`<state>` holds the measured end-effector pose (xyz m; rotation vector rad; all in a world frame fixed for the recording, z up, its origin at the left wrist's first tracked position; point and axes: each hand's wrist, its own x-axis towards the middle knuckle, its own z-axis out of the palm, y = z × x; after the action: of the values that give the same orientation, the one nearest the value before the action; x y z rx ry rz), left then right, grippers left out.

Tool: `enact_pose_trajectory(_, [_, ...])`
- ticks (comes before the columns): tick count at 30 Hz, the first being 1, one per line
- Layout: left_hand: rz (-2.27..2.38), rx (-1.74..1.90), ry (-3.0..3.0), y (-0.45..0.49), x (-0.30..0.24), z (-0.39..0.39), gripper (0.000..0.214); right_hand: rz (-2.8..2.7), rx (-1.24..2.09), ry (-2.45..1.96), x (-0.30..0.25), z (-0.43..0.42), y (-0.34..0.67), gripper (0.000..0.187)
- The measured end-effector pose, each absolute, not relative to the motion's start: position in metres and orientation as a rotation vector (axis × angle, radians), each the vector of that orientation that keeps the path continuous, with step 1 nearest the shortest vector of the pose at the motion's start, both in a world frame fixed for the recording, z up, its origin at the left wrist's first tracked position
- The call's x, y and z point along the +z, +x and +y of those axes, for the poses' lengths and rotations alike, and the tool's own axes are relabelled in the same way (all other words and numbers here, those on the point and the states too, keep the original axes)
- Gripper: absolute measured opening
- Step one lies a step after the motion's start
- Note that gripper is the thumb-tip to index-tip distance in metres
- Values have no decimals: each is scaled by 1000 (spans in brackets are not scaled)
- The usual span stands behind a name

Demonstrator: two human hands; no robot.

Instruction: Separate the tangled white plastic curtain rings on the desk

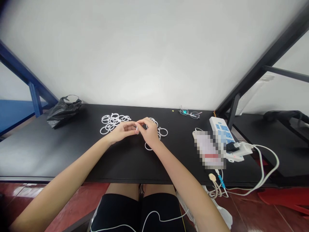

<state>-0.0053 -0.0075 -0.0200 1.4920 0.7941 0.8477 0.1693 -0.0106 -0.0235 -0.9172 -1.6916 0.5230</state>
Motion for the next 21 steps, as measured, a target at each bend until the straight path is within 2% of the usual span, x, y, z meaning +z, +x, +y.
enact_pose_trajectory(11, [855, 863, 1616, -5, -23, -6, 45, -1673, 537, -973, -27, -8, 169, 12])
enact_pose_trajectory(17, [1306, 1100, 2122, -14, -28, 2, 40, -1767, 341, -1152, -36, -1, 172, 11])
enact_pose_trajectory(21, [1645, 923, 2456, -22, -32, 5, 35, -1965, 162, -1339, -50, 3, 176, 20])
